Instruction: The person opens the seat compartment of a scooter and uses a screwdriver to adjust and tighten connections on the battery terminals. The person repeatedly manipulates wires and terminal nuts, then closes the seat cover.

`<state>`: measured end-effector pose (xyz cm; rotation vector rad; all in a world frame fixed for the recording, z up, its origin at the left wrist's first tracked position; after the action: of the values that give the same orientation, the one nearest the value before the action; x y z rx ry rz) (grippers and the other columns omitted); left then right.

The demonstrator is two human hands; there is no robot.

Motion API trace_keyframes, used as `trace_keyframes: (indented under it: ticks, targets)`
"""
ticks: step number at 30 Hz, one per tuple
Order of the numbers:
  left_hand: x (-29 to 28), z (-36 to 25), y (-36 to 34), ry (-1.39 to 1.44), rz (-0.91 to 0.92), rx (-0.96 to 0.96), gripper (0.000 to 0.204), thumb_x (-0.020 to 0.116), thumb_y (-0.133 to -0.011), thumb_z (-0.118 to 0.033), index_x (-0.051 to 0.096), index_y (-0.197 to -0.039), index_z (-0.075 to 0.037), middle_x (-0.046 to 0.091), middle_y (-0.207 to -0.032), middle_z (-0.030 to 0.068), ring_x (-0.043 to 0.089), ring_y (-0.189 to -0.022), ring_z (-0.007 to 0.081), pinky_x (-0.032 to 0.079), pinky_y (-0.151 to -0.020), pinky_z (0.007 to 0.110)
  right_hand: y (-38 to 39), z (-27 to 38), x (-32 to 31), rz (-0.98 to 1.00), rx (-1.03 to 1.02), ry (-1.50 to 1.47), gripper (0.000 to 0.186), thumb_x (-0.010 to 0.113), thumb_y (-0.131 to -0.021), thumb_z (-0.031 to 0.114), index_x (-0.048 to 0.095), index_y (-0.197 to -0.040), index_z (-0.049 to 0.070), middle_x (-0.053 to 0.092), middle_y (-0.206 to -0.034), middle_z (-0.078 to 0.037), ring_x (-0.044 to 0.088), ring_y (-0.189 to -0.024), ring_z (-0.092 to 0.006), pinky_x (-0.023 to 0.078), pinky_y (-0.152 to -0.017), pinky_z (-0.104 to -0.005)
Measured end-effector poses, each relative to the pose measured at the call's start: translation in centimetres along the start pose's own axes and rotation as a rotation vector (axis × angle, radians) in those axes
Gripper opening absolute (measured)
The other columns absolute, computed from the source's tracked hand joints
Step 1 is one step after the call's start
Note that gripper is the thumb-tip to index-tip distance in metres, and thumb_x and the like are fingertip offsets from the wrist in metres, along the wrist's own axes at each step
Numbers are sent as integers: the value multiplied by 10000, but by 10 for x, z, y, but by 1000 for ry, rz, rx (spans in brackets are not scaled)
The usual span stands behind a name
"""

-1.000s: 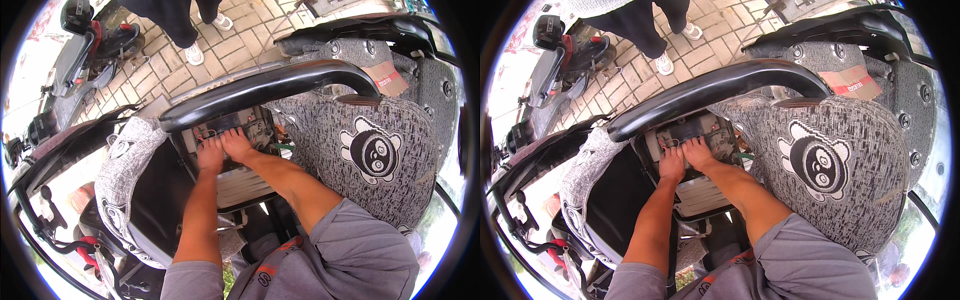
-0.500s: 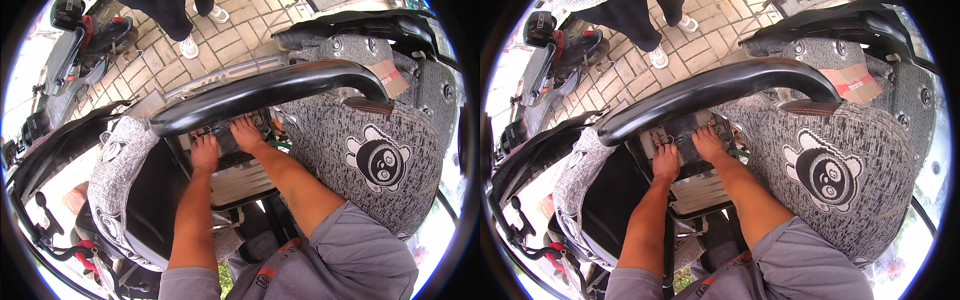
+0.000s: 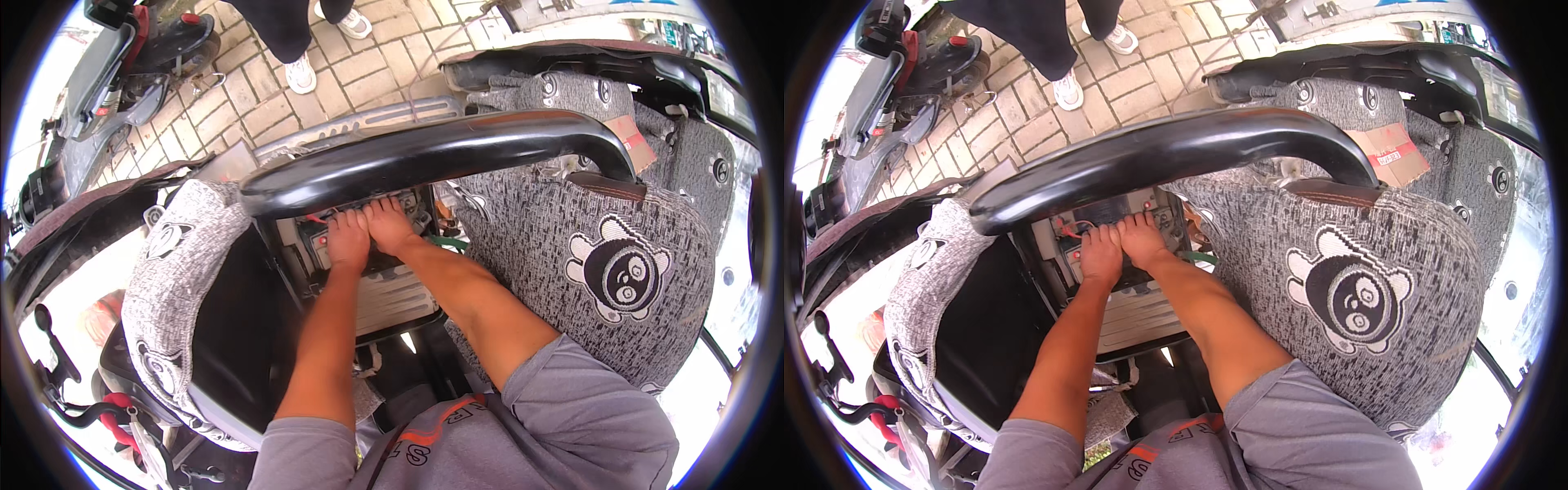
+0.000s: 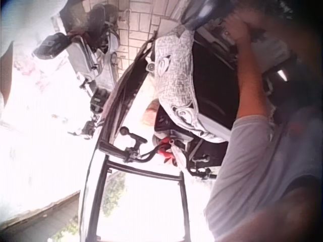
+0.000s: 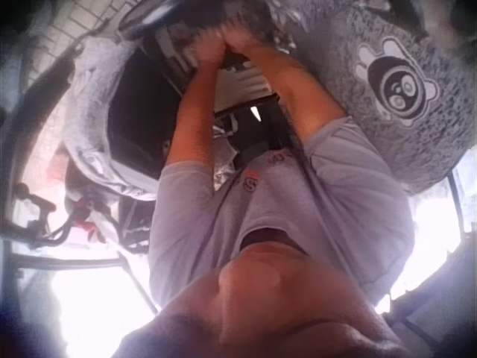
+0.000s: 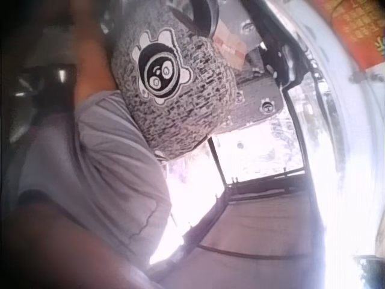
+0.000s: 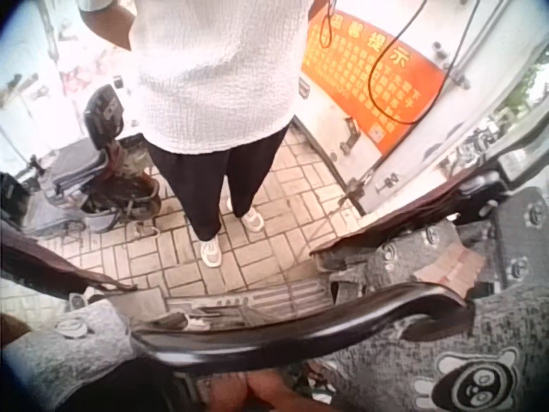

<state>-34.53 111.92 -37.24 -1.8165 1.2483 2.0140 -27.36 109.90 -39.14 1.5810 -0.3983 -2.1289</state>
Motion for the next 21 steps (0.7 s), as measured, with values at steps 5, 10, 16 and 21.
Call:
trace_keyframes:
  ticks: [5, 10, 16, 21]
  targets:
    - [1, 4, 0, 22, -35, -7, 377, 675, -665, -151, 498, -993, -90, 507, -980, 69, 503, -961, 237, 412, -818, 368, -2, 3, -5, 45, -8, 9, 519, 685, -594, 112, 514, -1073, 7, 531, -1056, -146, 479, -1049, -316, 333, -976, -431]
    - [-5, 5, -4, 17, 29, 20, 356, 668, -696, -185, 508, -1006, -115, 516, -988, 51, 499, -971, 231, 400, -807, 389, 7, -2, -1, -201, 86, 74, 597, 663, -676, 188, 474, -1199, -31, 528, -1143, -181, 453, -1144, -333, 283, -1029, -458]
    - [-6, 7, -1, 8, 89, 28, 352, 666, -704, -193, 527, -1020, -121, 520, -988, 51, 494, -975, 239, 388, -810, 399, 34, -19, -15, 546, 248, 338, 541, 458, -893, 406, 534, -1231, -9, 498, -1295, -182, 432, -1223, -333, 172, -1084, -502]
    - [3, 6, -5, 53, 47, 4, 435, 695, -661, -168, 507, -1048, -101, 511, -1031, 69, 493, -1006, 242, 395, -841, 408, 28, -18, -34, 653, 143, 403, 431, 417, -921, 369, 618, -1177, 86, 576, -1230, -108, 474, -1184, -299, 210, -1045, -489]
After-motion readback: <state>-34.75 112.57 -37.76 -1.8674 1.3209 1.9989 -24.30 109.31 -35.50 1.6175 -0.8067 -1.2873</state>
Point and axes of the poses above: each hand's wrist, its own y-axis away from the middle knuckle, its own x-axis out of the palm, z = x × y, the point moved 6 cm from there along -y, towards the middle knuckle
